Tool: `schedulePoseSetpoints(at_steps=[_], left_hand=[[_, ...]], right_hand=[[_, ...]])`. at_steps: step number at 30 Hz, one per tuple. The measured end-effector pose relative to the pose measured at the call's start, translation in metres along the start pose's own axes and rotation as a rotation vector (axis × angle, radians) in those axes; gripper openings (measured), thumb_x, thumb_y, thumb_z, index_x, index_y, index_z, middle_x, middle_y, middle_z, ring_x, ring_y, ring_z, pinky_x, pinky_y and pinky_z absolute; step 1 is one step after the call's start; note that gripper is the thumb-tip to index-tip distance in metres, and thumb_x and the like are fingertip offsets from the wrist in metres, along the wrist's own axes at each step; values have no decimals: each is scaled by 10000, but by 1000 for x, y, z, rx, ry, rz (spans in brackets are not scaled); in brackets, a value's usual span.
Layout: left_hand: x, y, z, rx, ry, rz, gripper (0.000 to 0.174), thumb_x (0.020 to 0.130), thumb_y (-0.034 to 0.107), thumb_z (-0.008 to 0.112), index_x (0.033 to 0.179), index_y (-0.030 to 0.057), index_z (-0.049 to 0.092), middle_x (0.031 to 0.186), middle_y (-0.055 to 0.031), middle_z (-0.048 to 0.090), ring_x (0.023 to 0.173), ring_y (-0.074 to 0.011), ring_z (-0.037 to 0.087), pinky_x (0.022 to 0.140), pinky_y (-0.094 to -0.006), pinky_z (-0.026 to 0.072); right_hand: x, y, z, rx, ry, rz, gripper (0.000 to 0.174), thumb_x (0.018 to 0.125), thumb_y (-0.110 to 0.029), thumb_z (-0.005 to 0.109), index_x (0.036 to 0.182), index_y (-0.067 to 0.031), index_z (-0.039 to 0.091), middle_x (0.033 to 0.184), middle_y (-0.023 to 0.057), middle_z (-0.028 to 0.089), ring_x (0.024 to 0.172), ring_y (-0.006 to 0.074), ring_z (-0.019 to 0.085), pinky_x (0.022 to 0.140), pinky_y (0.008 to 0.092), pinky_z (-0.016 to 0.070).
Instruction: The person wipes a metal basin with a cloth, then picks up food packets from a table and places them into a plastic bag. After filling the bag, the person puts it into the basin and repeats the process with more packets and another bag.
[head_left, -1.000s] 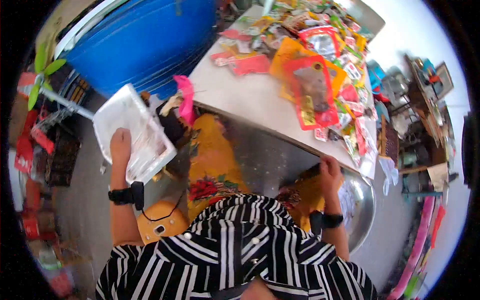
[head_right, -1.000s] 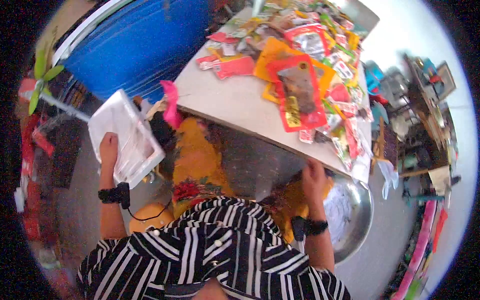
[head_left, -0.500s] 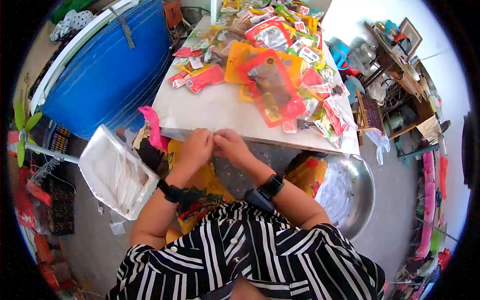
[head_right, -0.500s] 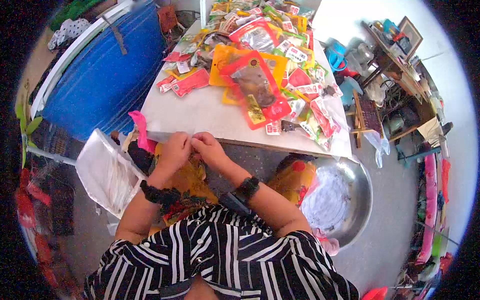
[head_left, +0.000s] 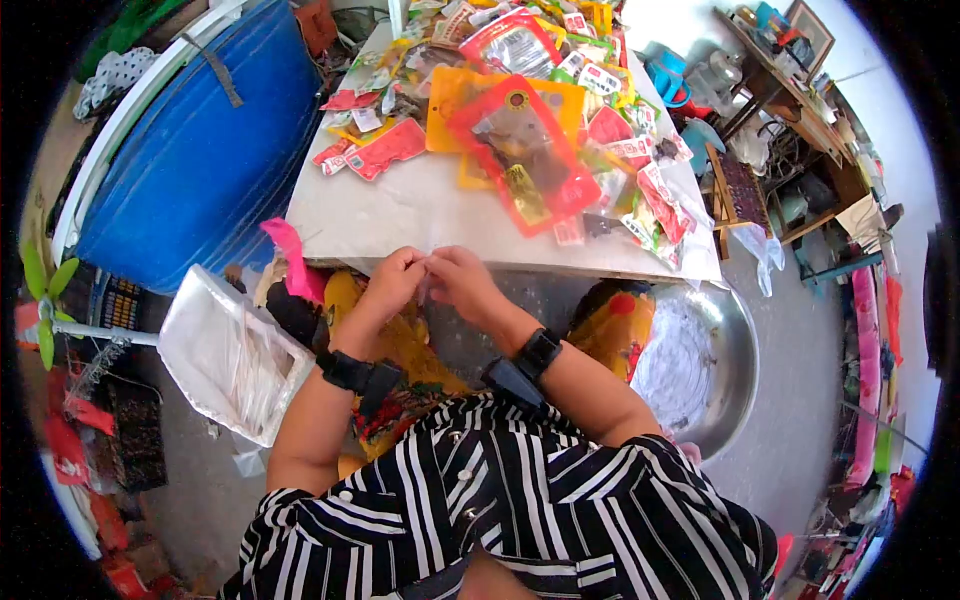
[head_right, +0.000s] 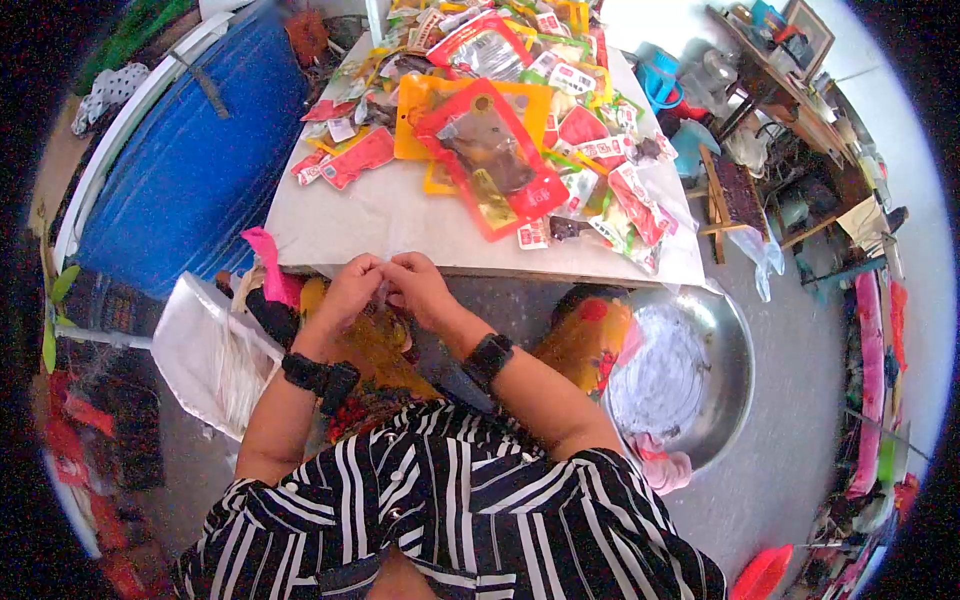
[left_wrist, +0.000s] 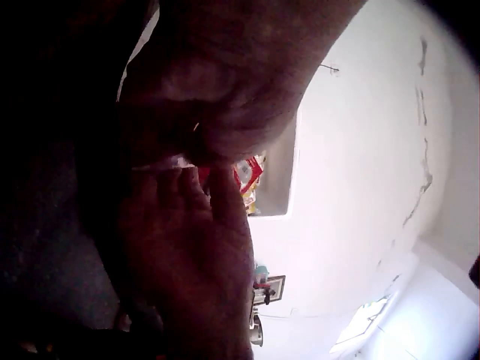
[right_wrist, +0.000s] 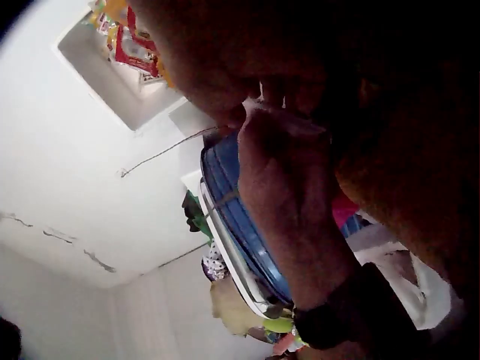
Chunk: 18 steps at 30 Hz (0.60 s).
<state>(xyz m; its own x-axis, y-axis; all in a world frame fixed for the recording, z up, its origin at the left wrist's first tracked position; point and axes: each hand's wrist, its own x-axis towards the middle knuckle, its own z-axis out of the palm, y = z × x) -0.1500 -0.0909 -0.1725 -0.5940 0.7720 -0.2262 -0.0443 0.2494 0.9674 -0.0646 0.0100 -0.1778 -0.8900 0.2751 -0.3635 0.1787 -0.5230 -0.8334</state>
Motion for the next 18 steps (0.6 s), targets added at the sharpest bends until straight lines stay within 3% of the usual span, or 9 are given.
schedulePoseSetpoints(at_steps=[3,6,9,12,18], left_hand=[[4,-5,8,486,209,302,121,774,129,434,753,19,480,589,-30,487,536,-94,458,482,-230,374],[4,8,8,251,271,203,118,773,133,441,757,24,484,617,-24,491,545,-82,452,483,-217,364],[7,8,0,-147,65,4,120,774,134,440,775,25,492,640,-18,490,546,-76,437,481,-206,354],[12,1,-5,-239,-16,-62,108,771,124,446,773,28,493,640,-10,480,538,-72,421,472,-196,345],[12,-1,4,-82,56,-55,95,757,108,442,753,25,488,641,-15,482,546,-78,434,484,-200,362]], right_hand=[[6,-3,-2,-7,-26,-41,147,790,-216,438,827,-75,451,732,-3,472,666,83,455,556,223,394],[16,-5,-4,75,-53,-75,142,794,-209,426,816,-70,445,731,10,476,651,98,464,573,230,403],[13,-10,-2,109,-15,-69,139,798,-201,422,807,-63,440,733,26,479,651,120,481,604,249,425],[15,-8,-6,164,-61,-86,133,798,-181,429,810,-48,437,733,39,481,657,142,498,633,277,447],[9,-1,-5,191,-35,-97,113,789,-131,450,819,-22,441,737,54,490,653,163,512,621,304,467]])
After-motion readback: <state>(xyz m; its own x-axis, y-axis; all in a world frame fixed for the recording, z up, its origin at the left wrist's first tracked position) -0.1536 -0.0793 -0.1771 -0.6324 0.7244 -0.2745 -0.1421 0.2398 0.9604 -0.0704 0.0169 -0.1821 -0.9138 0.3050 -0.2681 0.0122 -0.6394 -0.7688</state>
